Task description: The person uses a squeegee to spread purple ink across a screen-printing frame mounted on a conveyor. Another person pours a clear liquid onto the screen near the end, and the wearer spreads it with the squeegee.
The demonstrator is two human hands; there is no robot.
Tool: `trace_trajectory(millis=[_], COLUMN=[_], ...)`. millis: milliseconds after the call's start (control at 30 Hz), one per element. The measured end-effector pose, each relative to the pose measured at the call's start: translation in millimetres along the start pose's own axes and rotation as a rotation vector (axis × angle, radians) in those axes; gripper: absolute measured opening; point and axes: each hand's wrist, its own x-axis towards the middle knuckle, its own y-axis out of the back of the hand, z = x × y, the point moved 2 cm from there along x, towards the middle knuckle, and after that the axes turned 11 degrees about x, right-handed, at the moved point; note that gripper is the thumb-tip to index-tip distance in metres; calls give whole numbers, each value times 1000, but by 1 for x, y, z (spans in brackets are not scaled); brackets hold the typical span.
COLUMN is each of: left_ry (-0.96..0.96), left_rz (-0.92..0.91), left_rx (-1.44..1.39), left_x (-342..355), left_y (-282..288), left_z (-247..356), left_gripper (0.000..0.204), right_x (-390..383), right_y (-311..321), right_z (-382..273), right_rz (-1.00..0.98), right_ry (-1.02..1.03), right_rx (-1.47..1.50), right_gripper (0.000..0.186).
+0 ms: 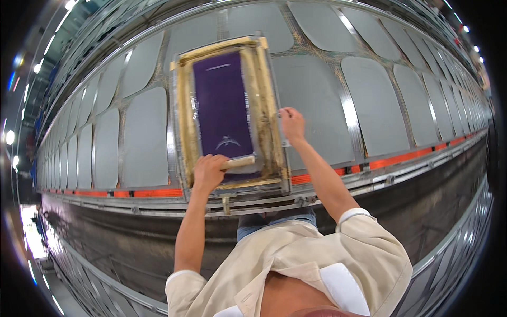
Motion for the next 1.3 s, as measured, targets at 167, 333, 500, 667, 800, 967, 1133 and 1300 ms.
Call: trace_trajectory(millis=[167,333,500,667,800,967,1133,1300], left_ry=[-51,-136,-203,-214,-222,-160,-76,-61], left_rz=[30,32,20,37,158,140,-101,-123], left_rx=[94,93,101,132,145,239,60,157], left_x=[-32,-75,-75,8,138,301,365,403], left_y=[12,-4,-33,-31,-55,-64,-24,-37], left_z=[14,12,6,-27,-90,-165,-182,-195], left_gripper=[40,48,45,43,41,34,23,29], right_x=[-3,3,16,7,3,1,-2,-2], right_y=[-1,-14,-11,-13,-10,-9,-9,-13], right_z=[13,24,50,41,38,38,35,32], right_rz=[46,42,12,40,31,14,46,47], right_ry=[-47,-100,-120,-126,-191,-309,-323,-326], right_rx=[21,-57,-182,-186,-161,-72,-37,-2], right_gripper=[29,29,31,32,29,25,23,25])
